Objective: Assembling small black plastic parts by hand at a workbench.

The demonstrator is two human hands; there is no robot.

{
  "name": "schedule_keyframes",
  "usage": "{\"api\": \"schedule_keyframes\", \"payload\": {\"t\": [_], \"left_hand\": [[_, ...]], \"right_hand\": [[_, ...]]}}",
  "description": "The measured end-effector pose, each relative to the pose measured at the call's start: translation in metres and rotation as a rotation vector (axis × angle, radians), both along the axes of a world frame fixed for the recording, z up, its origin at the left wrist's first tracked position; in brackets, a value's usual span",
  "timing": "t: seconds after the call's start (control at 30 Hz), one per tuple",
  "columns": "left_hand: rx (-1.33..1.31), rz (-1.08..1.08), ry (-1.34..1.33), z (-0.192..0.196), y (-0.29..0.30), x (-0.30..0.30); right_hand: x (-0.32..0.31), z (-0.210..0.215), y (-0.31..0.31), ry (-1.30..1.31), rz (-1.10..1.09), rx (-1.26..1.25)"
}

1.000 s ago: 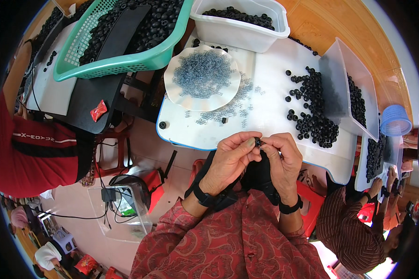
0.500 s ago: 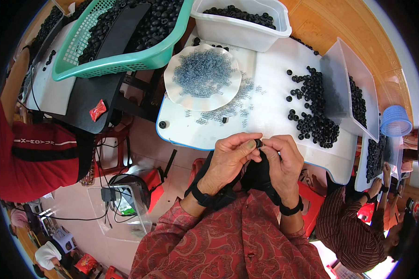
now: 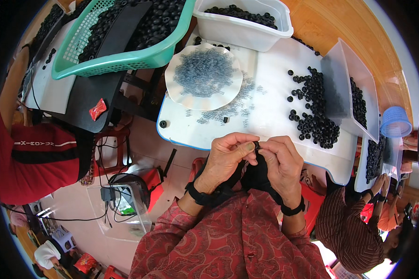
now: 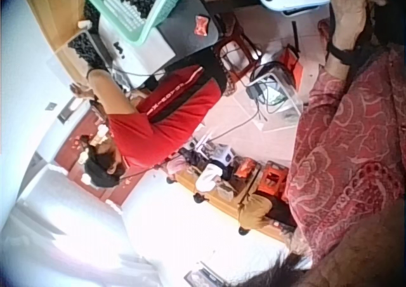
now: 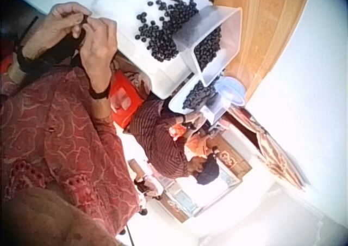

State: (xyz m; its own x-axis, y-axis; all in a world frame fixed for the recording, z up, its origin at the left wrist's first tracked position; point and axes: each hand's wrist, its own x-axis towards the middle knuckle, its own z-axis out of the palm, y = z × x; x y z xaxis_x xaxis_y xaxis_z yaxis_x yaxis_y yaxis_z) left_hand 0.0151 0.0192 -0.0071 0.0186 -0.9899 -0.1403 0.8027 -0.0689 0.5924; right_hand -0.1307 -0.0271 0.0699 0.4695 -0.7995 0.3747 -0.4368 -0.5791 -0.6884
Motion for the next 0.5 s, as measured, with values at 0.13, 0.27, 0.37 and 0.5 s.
{"api": "schedule_keyframes", "payload": {"t": [0.13,0.27,0.37,0.5], "left_hand": [[0.020,-0.003,-0.043,0.0018,0.0025,0.0000],[0.008,-0.025,-0.007,0.0049,0.0046,0.0018],[0.001,-0.016,-0.051,0.0065,0.0045,0.0026],[-0.047,-0.015,-0.145,0.0062,0.0046,0.0063]], "right_hand": [[-0.0024,-0.0009,-0.0013,0.008,0.021,0.003],[-0.0034,0.0004,-0.0019,-0.007,0.016,0.017],[-0.0040,-0.0001,-0.0010,-0.015,0.016,0.034],[-0.0035,0.0020,0.0000,-0.008,0.021,0.054]]}}
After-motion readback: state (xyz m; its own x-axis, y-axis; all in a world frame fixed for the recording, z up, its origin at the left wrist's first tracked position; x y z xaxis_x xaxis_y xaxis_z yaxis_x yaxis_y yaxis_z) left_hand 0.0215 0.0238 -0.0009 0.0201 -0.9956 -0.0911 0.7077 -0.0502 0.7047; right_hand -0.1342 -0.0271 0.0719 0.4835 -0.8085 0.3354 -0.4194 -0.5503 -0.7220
